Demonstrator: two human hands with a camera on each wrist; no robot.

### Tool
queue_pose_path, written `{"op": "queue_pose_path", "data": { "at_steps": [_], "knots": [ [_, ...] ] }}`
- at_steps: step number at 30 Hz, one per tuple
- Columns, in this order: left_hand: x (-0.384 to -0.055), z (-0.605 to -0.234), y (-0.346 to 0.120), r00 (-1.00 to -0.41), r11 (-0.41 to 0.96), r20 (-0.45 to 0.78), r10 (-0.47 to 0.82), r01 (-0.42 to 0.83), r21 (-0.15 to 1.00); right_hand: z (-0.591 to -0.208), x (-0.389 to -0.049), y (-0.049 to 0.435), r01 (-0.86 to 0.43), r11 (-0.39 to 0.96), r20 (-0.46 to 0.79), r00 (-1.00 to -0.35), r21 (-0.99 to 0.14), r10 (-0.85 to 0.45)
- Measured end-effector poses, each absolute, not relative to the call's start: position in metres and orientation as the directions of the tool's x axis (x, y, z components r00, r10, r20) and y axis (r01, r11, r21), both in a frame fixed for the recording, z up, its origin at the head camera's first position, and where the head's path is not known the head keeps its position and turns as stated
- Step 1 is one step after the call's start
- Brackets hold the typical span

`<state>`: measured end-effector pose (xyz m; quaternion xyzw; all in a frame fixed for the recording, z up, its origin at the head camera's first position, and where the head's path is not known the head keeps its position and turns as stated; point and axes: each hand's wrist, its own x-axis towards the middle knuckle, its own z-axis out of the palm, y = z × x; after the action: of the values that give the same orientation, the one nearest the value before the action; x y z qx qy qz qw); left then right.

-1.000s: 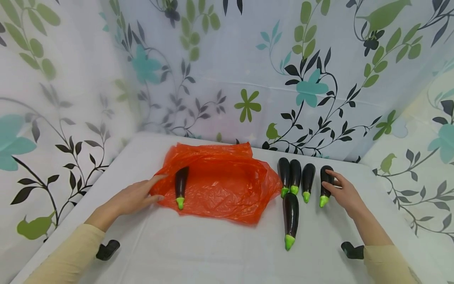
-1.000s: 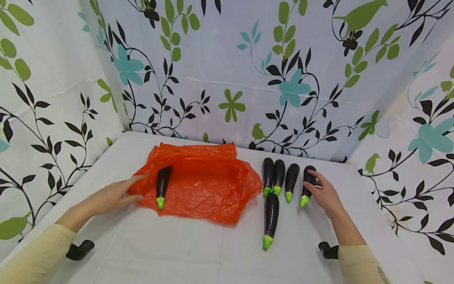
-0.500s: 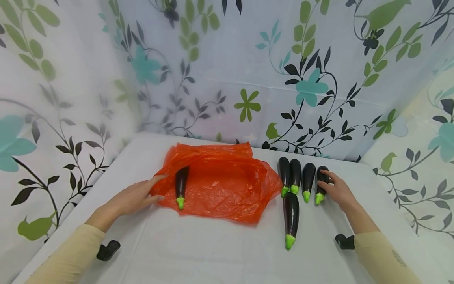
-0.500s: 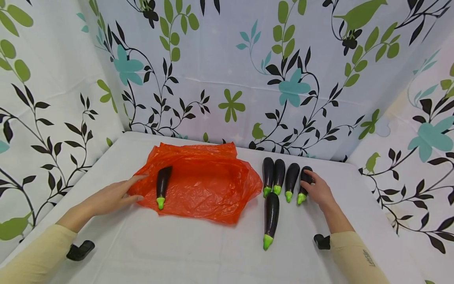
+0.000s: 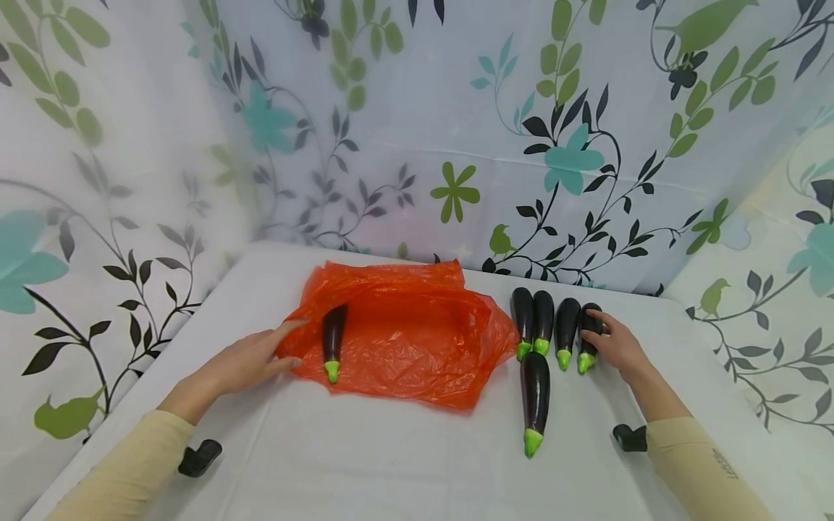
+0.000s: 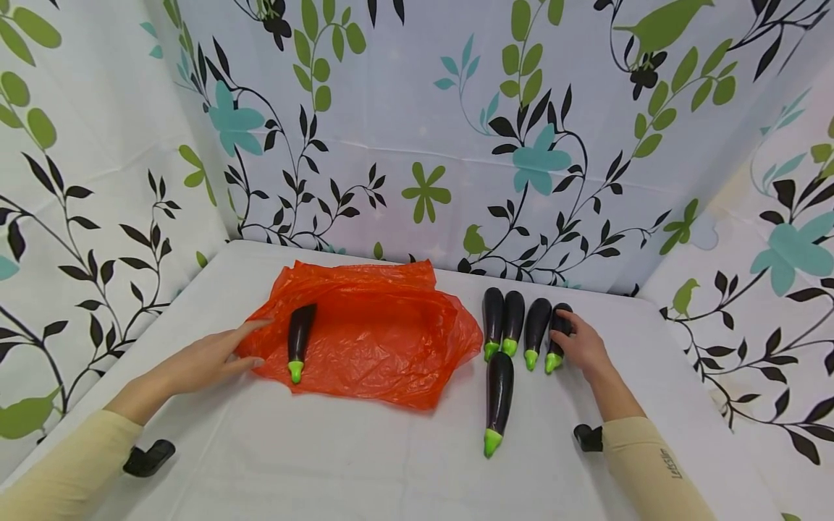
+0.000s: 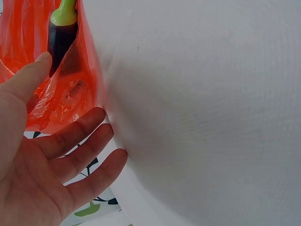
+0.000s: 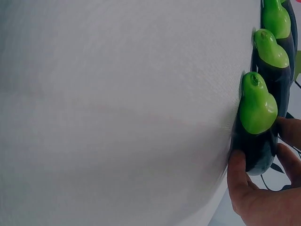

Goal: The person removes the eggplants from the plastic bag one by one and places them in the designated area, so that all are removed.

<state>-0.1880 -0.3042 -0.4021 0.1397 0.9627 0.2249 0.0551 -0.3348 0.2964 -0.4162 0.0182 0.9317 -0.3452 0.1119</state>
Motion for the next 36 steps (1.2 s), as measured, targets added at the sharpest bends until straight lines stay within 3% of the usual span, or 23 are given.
{"op": "queue_pose_path", "data": {
  "at_steps": [36],
  "knots": [
    [-0.188,-0.401,-0.303,-0.955,0.858,-0.037,0.293,0.246,0.451,-0.406,-0.334,0.299,0.157,0.706,-0.191,-0.981,-0.691,0.031]
  ]
}}
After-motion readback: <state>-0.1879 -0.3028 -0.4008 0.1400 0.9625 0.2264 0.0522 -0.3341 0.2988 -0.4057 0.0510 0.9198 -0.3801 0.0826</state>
